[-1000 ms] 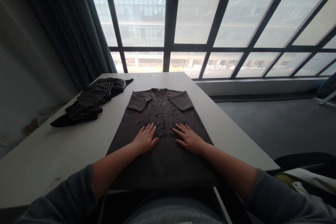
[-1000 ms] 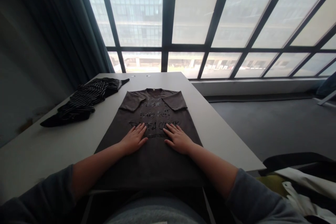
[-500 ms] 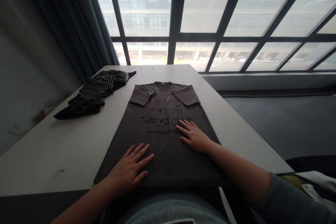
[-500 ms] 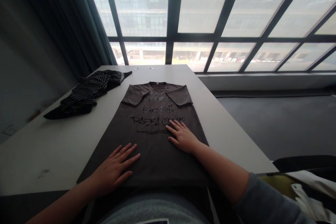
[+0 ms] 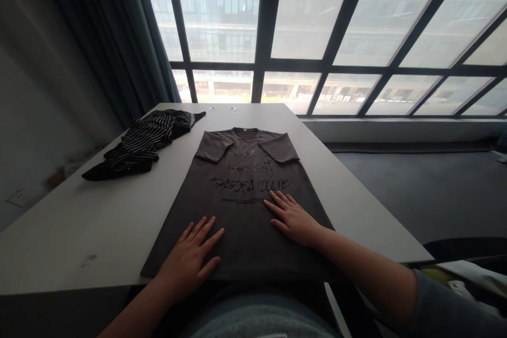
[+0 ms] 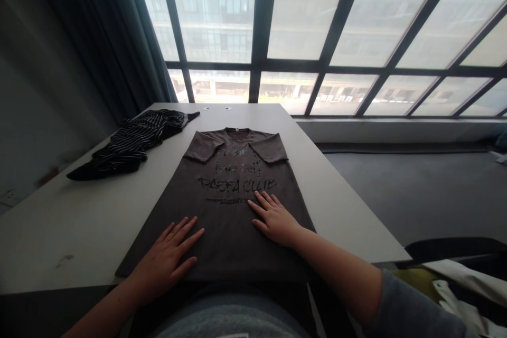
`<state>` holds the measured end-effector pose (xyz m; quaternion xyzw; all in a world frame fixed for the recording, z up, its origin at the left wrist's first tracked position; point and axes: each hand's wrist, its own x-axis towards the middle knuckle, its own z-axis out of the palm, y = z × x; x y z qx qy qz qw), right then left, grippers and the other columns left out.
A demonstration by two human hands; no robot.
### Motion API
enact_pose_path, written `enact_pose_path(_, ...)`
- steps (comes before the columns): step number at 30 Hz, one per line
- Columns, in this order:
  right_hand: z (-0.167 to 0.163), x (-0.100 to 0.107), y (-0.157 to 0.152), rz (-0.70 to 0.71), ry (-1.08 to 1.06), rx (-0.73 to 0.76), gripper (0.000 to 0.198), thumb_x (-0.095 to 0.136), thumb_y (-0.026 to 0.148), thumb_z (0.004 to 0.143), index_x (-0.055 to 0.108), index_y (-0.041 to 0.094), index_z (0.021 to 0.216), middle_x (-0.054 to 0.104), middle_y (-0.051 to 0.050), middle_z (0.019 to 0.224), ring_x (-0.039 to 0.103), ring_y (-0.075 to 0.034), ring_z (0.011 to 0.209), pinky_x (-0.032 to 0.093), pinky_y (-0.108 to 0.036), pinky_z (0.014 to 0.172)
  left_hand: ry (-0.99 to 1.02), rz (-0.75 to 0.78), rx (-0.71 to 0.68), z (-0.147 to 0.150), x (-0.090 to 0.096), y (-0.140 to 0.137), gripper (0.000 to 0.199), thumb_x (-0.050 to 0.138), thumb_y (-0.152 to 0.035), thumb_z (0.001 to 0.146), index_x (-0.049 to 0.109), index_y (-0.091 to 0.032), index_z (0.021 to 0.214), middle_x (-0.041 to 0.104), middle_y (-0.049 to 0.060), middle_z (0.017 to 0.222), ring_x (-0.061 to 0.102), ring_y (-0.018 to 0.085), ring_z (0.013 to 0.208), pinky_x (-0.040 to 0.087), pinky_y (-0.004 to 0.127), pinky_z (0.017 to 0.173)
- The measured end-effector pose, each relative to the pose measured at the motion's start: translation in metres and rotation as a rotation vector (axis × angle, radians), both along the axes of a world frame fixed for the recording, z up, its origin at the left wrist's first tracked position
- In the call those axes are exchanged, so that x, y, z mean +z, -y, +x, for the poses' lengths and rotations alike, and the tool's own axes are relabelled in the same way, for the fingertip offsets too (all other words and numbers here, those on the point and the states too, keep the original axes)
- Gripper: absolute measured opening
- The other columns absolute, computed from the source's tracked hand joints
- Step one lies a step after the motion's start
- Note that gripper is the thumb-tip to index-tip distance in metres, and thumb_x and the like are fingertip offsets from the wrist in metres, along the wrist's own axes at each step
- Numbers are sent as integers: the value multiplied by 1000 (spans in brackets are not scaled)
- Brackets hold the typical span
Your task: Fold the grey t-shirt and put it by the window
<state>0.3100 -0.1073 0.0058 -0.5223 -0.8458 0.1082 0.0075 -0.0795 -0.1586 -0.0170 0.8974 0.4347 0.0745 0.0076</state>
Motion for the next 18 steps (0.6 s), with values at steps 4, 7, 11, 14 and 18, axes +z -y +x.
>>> enact_pose_path(4, 2, 3, 32, -31, -5, 14, 67, 44, 58, 109, 31, 32, 170, 10, -7, 177, 11, -34, 164, 16, -59, 133, 8, 36, 283, 4, -11, 0, 68, 41, -56, 107, 41, -22, 165, 36, 11, 171, 35, 33, 158, 31, 58, 127)
enact_pose_path(7, 2, 4, 53, -44, -22, 26, 68, 45, 58, 109, 30, 33, 170, 9, -6, 176, 12, -34, 164, 16, -60, 133, 4, 49, 343, 7, -15, -1, 68, 41, -56, 105, 47, -19, 162, 37, 12, 170, 36, 34, 158, 30, 59, 127)
enact_pose_path(11, 0, 3, 74, -61, -52, 40, 69, 48, 56, 108, 28, 35, 170, 8, -6, 177, 12, -34, 164, 15, -60, 133, -7, 55, 341, 8, -12, 0, 69, 44, -55, 103, 48, -21, 162, 37, 11, 171, 36, 34, 158, 30, 59, 127)
enact_pose_path(14, -2, 5, 82, -82, -62, 32, 70, 51, 55, 107, 27, 36, 170, 7, -5, 177, 11, -34, 165, 14, -60, 133, -30, 26, 359, 9, -7, 1, 68, 45, -54, 102, 48, -21, 162, 36, 11, 171, 36, 35, 158, 28, 62, 127)
enact_pose_path(18, -3, 10, 84, -109, -63, 16, 70, 53, 54, 106, 30, 37, 170, 7, -4, 177, 11, -34, 165, 13, -61, 133, -65, -21, 399, 13, -1, 3, 67, 43, -53, 102, 46, -24, 163, 33, 9, 172, 34, 37, 158, 24, 71, 125)
